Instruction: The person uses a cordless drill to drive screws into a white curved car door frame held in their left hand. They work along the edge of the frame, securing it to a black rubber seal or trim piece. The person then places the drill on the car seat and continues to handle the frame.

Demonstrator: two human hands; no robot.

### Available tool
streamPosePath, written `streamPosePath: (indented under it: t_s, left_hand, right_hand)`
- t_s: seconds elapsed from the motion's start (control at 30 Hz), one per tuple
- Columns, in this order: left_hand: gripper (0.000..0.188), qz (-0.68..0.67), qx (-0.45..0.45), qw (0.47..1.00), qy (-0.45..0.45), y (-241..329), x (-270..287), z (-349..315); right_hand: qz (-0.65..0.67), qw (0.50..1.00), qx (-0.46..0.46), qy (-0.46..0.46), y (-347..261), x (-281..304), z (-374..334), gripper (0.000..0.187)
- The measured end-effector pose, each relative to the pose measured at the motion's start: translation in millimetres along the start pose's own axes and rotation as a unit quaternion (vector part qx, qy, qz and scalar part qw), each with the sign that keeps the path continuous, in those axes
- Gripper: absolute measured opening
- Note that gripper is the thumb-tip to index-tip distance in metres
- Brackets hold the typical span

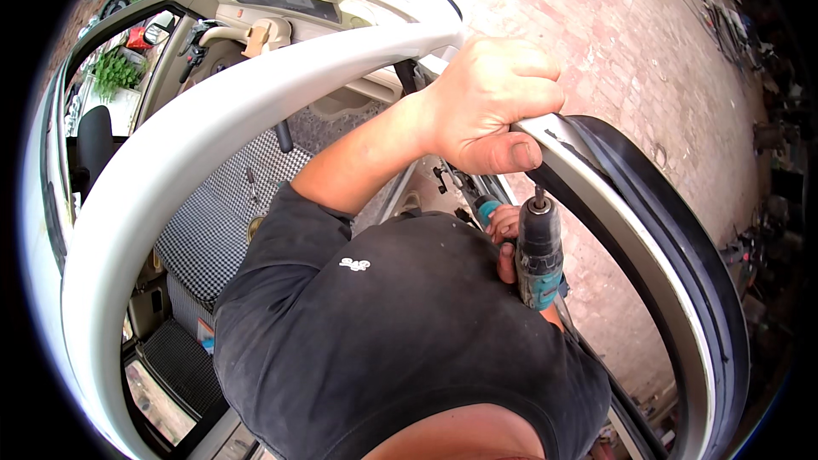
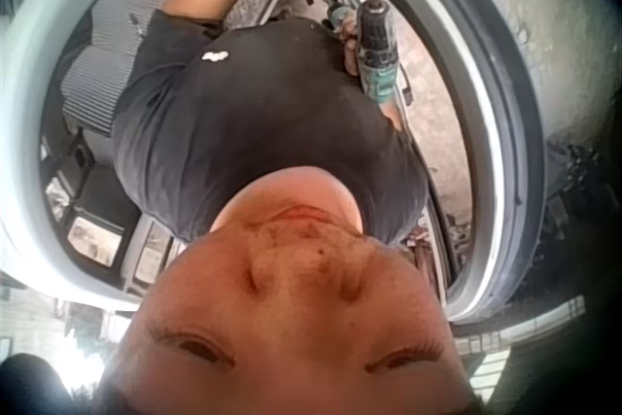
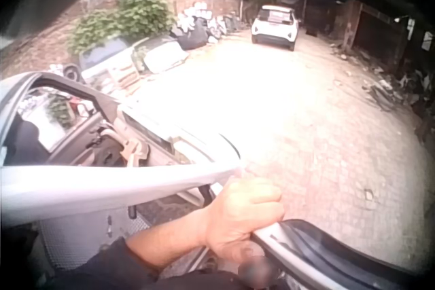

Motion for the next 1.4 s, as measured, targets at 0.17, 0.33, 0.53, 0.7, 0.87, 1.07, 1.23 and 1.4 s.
streamPosePath:
  t_s: [0.17, 0.33, 0.53, 0.7, 0.87, 1.07, 1.23, 1.4]
  left_hand:
    - [0.075, -0.001, 0.001, 1.0, -0.002, -1.0, -0.5, 0.1]
    - [0.076, -0.001, 0.0, 1.0, -0.004, -1.4, 0.9, -0.5]
    - [0.076, 0.003, 0.004, 1.0, 0.007, 0.0, -1.3, -1.4]
    - [0.076, 0.005, 0.007, 1.0, 0.006, -0.5, -0.2, 1.2]
    - [0.076, 0.0, 0.003, 1.0, 0.013, -1.9, -2.7, 0.0]
    - [0.076, -0.004, 0.008, 1.0, 0.018, -1.1, -2.1, 1.3]
    - [0.075, -0.005, 0.007, 1.0, 0.016, -1.7, -2.0, 1.5]
    - [0.074, -0.004, 0.006, 1.0, 0.008, -2.2, -0.3, 2.7]
  right_hand:
    - [-0.001, 1.0, 0.002, -0.001, 0.2, 0.6, -0.1, 0.009]
    - [-0.002, 1.0, 0.005, -0.001, 0.8, -0.3, 1.8, 0.009]
    - [0.001, 1.0, 0.01, -0.008, 3.6, 1.7, 2.8, 0.01]
    - [-0.001, 1.0, 0.011, -0.008, 3.2, 1.6, 3.9, 0.01]
    - [-0.003, 1.0, 0.015, -0.007, 5.7, 2.9, 4.8, 0.011]
    - [-0.003, 1.0, 0.012, -0.009, 2.9, 3.6, 5.2, 0.011]
    - [-0.006, 1.0, 0.004, -0.007, 4.4, 4.1, 4.7, 0.012]
    - [-0.008, 1.0, -0.004, -0.003, 7.7, 6.1, 3.1, 0.013]
Point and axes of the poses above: each hand's wrist, its own z-axis towards the middle knuckle, its own x-axis out of the back of the hand, y = z × x, the point moved 3 cm from there along z, towards the middle knuckle, and after that the axes turned 13 degrees about y, right-handed, at the moved point
